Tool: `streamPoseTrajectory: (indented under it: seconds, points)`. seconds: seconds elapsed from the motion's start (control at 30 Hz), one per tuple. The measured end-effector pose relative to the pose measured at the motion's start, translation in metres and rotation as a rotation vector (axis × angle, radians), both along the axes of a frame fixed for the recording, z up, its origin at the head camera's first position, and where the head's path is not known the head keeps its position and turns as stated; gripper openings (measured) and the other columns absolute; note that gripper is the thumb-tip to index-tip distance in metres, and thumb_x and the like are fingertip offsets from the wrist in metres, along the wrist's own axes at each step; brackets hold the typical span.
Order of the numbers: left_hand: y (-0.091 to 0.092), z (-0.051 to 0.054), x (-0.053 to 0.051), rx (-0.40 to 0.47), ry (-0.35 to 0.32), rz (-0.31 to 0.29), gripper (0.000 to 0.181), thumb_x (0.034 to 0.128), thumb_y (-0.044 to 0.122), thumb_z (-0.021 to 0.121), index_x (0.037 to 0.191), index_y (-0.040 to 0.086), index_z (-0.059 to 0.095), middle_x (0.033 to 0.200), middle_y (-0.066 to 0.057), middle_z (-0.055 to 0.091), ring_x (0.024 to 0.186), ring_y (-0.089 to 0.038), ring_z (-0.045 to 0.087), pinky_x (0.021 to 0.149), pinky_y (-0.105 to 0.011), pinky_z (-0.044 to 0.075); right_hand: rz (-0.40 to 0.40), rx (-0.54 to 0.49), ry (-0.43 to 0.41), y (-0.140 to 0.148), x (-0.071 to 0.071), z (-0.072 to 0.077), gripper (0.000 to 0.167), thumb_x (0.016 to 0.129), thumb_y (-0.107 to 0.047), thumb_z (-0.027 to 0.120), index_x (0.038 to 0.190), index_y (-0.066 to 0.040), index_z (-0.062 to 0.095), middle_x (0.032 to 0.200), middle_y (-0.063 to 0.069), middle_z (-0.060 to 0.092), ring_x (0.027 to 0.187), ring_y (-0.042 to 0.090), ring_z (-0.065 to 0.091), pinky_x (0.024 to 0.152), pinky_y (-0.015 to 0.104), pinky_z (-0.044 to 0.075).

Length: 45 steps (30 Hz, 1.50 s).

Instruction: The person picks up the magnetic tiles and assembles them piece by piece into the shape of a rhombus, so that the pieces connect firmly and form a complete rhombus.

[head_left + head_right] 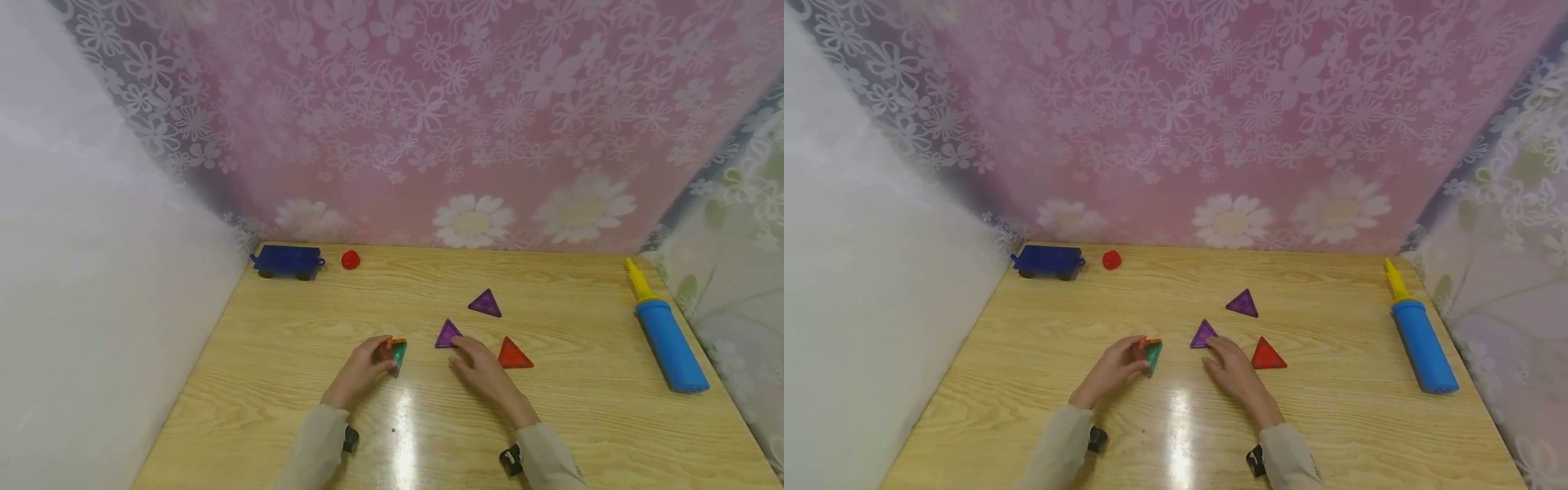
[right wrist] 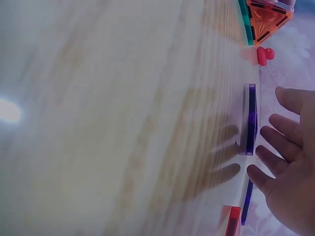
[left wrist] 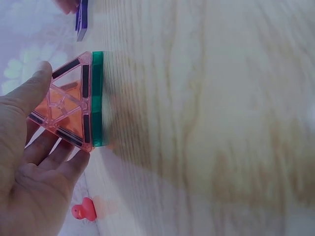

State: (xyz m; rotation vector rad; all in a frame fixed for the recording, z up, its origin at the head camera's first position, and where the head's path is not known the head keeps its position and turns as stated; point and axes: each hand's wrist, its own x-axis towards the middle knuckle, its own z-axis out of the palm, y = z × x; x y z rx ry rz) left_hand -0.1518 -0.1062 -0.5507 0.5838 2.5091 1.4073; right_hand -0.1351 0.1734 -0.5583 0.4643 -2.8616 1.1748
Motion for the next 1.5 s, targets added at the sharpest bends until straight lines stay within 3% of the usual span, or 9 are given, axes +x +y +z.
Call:
streamPoseTrajectory:
  seconds: [0.1, 0.33, 0.67, 1.03, 1.3, 1.4, 1.5]
  points:
    - [0.001, 0.000, -0.001, 0.004, -0.008, -0.003, 0.059, 0.0878, 0.017, 0.066, 0.138, -0.003, 0.043, 0.094, 0.000, 0.060, 0.094, -0.016, 0.058, 0.101, -0.043, 0.042, -0.002, 0.003, -0.002, -0.001, 0.000, 0.000, 0.044, 0.091, -0.017, 0.063, 0.129, 0.004, 0.055, 0.130, 0.023, 0.055, 0.127, 0.043, 0.042, 0.104, 0.057, 0.033]
    - [0.002, 0.000, -0.001, 0.014, -0.005, -0.018, 0.059, 0.0884, 0.014, 0.066, 0.139, -0.004, 0.041, 0.095, -0.001, 0.060, 0.091, -0.014, 0.058, 0.100, -0.043, 0.043, -0.007, -0.009, 0.083, -0.001, 0.005, -0.002, 0.042, 0.091, -0.019, 0.062, 0.125, 0.006, 0.057, 0.124, 0.027, 0.057, 0.121, 0.048, 0.045, 0.098, 0.061, 0.036]
    - [0.004, 0.002, 0.000, -0.016, -0.020, -0.016, 0.058, 0.0893, 0.014, 0.065, 0.140, -0.002, 0.041, 0.099, -0.001, 0.059, 0.091, -0.013, 0.057, 0.095, -0.038, 0.046, -0.014, -0.010, -0.030, -0.003, 0.016, 0.000, 0.039, 0.092, -0.016, 0.062, 0.126, 0.001, 0.058, 0.131, 0.025, 0.053, 0.125, 0.043, 0.045, 0.103, 0.056, 0.035]
    - [0.003, 0.001, 0.002, -0.014, -0.016, -0.014, 0.057, 0.0894, 0.012, 0.064, 0.140, -0.002, 0.041, 0.101, -0.003, 0.059, 0.092, -0.014, 0.058, 0.094, -0.037, 0.047, -0.021, -0.043, -0.054, -0.007, 0.035, 0.000, 0.033, 0.092, -0.015, 0.063, 0.122, -0.001, 0.062, 0.130, 0.022, 0.054, 0.123, 0.041, 0.047, 0.103, 0.054, 0.036]
    - [0.001, -0.001, 0.001, -0.030, -0.012, -0.017, 0.058, 0.0898, 0.013, 0.064, 0.141, -0.002, 0.040, 0.102, -0.003, 0.058, 0.091, -0.012, 0.057, 0.093, -0.036, 0.048, -0.022, -0.075, -0.013, -0.012, 0.047, -0.003, 0.030, 0.088, -0.010, 0.066, 0.117, -0.001, 0.065, 0.127, 0.023, 0.056, 0.121, 0.042, 0.050, 0.100, 0.055, 0.039]
    - [0.001, -0.001, 0.000, -0.034, 0.002, -0.017, 0.060, 0.0893, 0.013, 0.065, 0.141, -0.003, 0.039, 0.102, -0.006, 0.059, 0.092, -0.017, 0.058, 0.095, -0.039, 0.047, -0.021, -0.071, 0.007, -0.013, 0.047, -0.005, 0.029, 0.088, -0.008, 0.066, 0.116, -0.002, 0.065, 0.127, 0.022, 0.057, 0.120, 0.041, 0.051, 0.099, 0.054, 0.040]
    - [0.002, 0.001, 0.001, -0.067, 0.037, 0.012, 0.059, 0.0901, 0.016, 0.065, 0.141, 0.000, 0.039, 0.119, -0.013, 0.056, 0.110, -0.026, 0.054, 0.101, -0.044, 0.042, -0.033, -0.077, 0.055, -0.012, 0.046, -0.005, 0.028, 0.086, -0.005, 0.067, 0.114, -0.002, 0.066, 0.123, 0.020, 0.060, 0.117, 0.038, 0.054, 0.097, 0.052, 0.042]
